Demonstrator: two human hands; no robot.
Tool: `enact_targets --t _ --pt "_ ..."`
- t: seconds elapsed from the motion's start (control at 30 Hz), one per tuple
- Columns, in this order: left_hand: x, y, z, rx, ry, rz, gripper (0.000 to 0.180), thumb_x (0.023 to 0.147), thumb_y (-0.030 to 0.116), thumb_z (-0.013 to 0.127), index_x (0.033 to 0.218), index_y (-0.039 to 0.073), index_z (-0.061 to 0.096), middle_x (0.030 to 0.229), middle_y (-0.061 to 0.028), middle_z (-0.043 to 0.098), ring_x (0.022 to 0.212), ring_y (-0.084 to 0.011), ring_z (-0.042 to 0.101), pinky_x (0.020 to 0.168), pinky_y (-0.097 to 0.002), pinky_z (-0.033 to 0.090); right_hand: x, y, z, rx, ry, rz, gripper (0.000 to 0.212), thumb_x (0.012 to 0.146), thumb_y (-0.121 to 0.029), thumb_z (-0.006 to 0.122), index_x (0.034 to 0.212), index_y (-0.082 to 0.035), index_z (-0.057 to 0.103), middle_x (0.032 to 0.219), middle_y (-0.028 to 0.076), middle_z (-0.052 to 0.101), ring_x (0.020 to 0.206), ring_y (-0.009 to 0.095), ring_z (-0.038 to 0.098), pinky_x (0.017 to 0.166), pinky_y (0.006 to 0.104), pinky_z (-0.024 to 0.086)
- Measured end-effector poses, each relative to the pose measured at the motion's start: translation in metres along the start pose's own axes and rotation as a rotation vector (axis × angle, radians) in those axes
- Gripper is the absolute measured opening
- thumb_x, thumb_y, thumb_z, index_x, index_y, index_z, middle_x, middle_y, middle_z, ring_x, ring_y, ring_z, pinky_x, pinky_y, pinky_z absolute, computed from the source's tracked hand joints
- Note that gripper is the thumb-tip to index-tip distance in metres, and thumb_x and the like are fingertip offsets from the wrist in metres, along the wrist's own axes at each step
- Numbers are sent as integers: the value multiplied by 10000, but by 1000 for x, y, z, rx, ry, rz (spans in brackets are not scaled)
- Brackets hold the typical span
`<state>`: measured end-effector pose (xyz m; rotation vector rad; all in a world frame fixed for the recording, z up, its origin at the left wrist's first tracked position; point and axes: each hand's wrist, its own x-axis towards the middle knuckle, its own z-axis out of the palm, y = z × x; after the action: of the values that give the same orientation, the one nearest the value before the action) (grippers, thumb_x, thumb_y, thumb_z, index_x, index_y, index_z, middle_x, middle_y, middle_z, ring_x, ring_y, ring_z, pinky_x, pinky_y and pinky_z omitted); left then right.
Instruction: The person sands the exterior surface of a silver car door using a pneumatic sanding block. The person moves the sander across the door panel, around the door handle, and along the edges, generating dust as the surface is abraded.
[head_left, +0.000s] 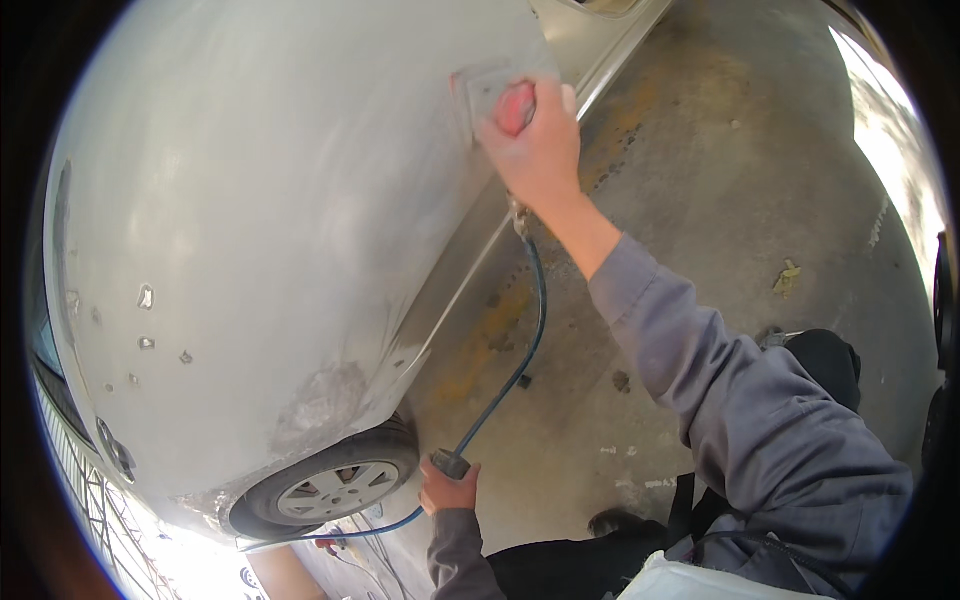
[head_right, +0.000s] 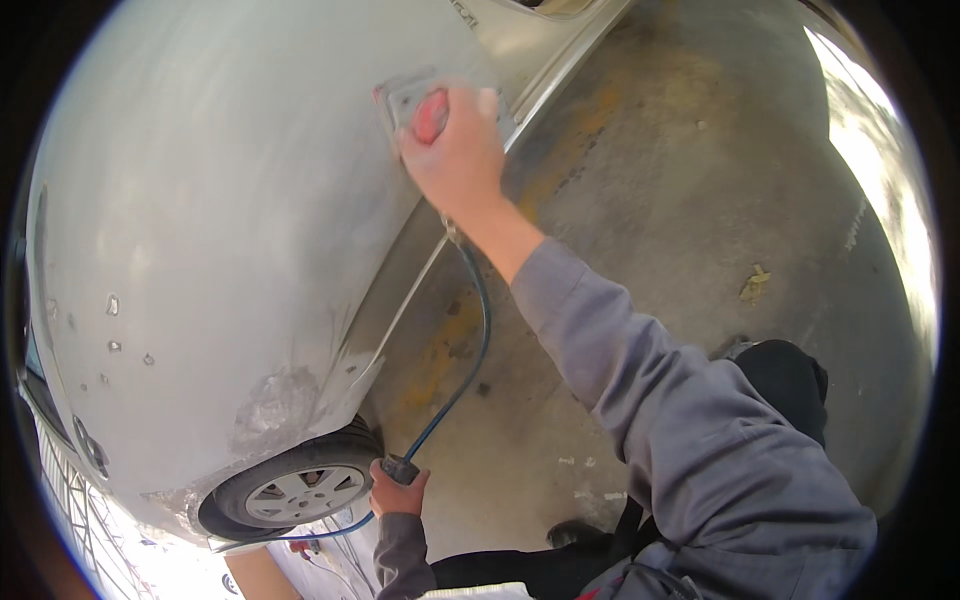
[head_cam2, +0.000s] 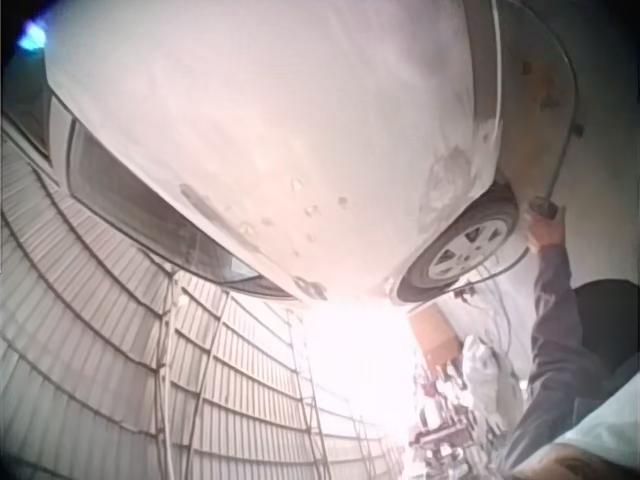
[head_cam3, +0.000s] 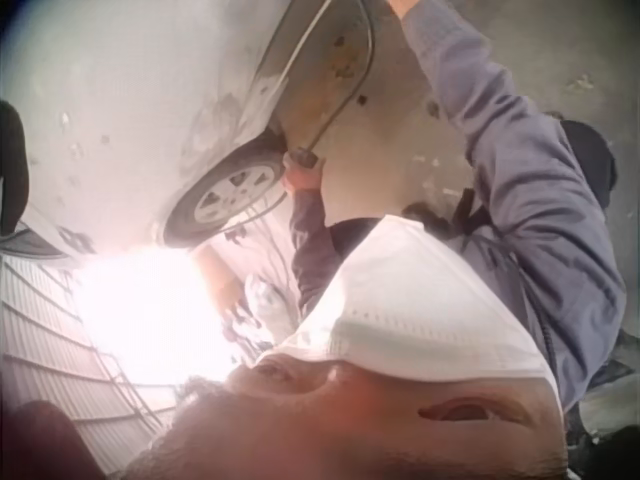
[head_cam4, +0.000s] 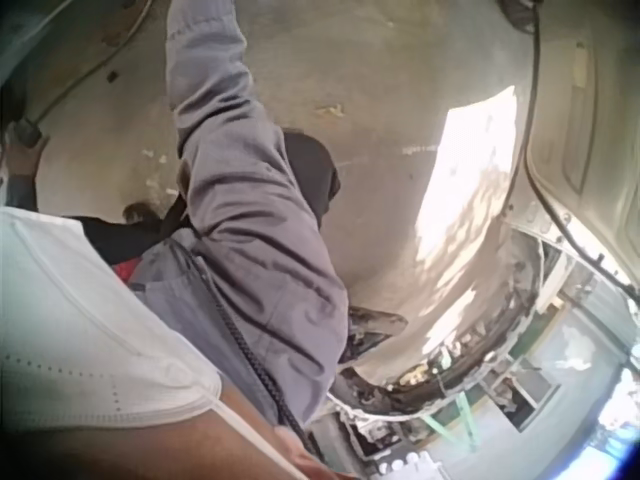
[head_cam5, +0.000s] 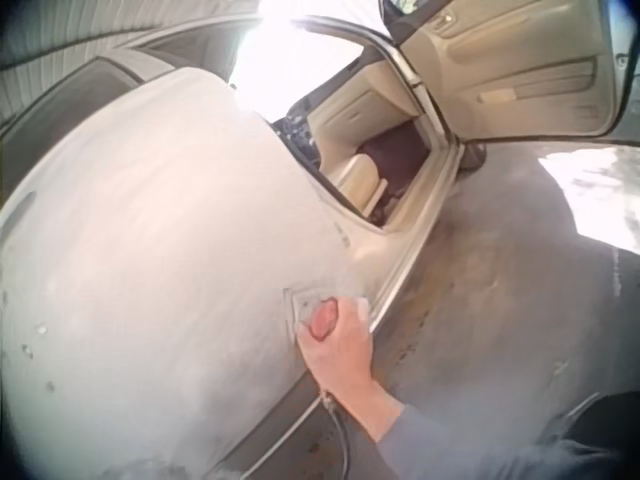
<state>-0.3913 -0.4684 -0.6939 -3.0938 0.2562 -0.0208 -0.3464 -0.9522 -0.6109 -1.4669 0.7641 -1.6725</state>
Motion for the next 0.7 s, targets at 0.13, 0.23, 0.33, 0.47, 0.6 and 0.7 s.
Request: enact_targets --t 0.13,0.23,0.33,0.47,0.6,0.7 --pt "-6 -6 -2 7 6 1 984 685 506 959 1433 43 519 1142 -247 765 1044 -455 742 954 -552 541 -28 -20 7 -20 -69 -18 515 781 -168 889 1220 -133 622 1164 165 587 1048 384 644 856 457 559" --pt "-4 -8 2 62 -39 24 1004 683 505 961 1450 46 502 1141 -245 770 1050 -457 744 950 -553 551 -83 -25 15 -5 -161 -219 506 773 -143 889 1209 -153 634 1178 151 597 1038 388 647 806 454 583" --pt "0 -5 1 68 -71 6 1027 680 495 968 1476 60 486 1157 -241 774 1073 -464 746 951 -553 568 -89 -20 9 -23 -220 -284 503 771 -120 882 1209 -172 640 1168 130 595 1029 396 653 761 456 600" --pt "0 3 -3 55 -67 -25 1034 679 499 967 1478 51 488 1156 -245 773 1080 -463 744 954 -557 566 -52 -15 -2 -75 -153 -198 571 759 -110 900 1249 -170 613 1168 126 577 984 367 661 747 443 602" --pt "1 -2 1 77 -29 -2 1003 693 513 952 1453 40 500 1110 -240 780 1035 -442 750 968 -543 531 -63 1 -2 37 -166 -15 542 769 -107 889 1229 -153 607 1092 118 588 983 329 638 731 432 579" --pt "1 -3 2 92 -36 14 1009 693 507 952 1462 37 498 1115 -239 779 1044 -440 750 968 -541 531 -62 -4 -2 44 -167 -77 548 755 -80 896 1216 -160 611 1077 94 597 1001 310 636 701 428 569"
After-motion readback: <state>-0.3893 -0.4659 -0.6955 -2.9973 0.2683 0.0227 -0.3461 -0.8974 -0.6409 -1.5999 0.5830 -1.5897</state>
